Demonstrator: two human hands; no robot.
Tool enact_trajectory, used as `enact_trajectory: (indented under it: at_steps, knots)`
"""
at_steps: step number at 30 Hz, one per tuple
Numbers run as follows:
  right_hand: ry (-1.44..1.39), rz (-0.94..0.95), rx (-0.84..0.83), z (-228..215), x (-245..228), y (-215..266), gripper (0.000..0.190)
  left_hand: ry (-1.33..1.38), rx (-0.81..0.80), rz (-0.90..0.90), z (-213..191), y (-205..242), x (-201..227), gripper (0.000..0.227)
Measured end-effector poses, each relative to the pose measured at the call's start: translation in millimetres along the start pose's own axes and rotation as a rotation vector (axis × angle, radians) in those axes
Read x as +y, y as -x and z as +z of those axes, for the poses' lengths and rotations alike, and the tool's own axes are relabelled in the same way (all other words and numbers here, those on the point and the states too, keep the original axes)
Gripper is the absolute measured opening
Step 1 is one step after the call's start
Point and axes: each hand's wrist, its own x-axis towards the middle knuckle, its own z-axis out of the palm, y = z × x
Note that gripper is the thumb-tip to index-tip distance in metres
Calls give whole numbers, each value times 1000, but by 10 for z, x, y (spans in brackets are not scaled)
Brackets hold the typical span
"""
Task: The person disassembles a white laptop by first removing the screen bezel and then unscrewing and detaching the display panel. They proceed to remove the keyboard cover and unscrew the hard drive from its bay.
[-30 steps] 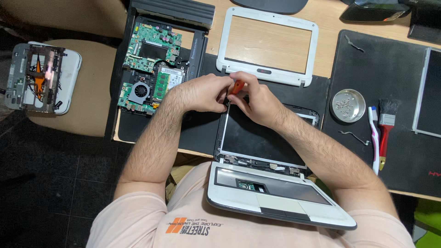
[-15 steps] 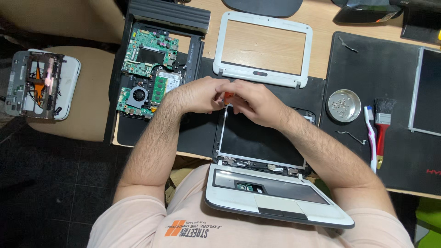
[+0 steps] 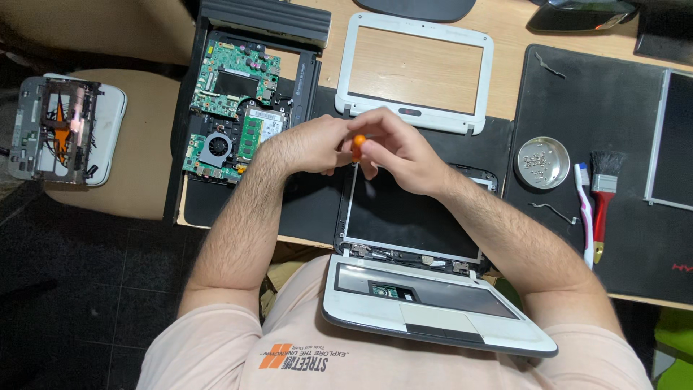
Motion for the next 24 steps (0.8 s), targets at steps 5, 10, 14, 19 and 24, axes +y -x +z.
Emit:
enact_trajectory:
  at_steps: [5,10,14,19,24]
  knots:
    - [14,-18,-3,20,-34,-52,19,13,6,12,-9,2,45,6]
    - [19,-21,2,13,-37,-21,30,10,5,-7,-104,108,263,4]
    - [13,-43,42,23,-12,-45,16,29,19,20,-22,26,83,10]
    - [30,-12,-6,-45,23,-15,30,25,18,9,-64,69,175,7]
    - [2,-33,19,37,-28,-35,15,18,30,9,-75,97,249,11]
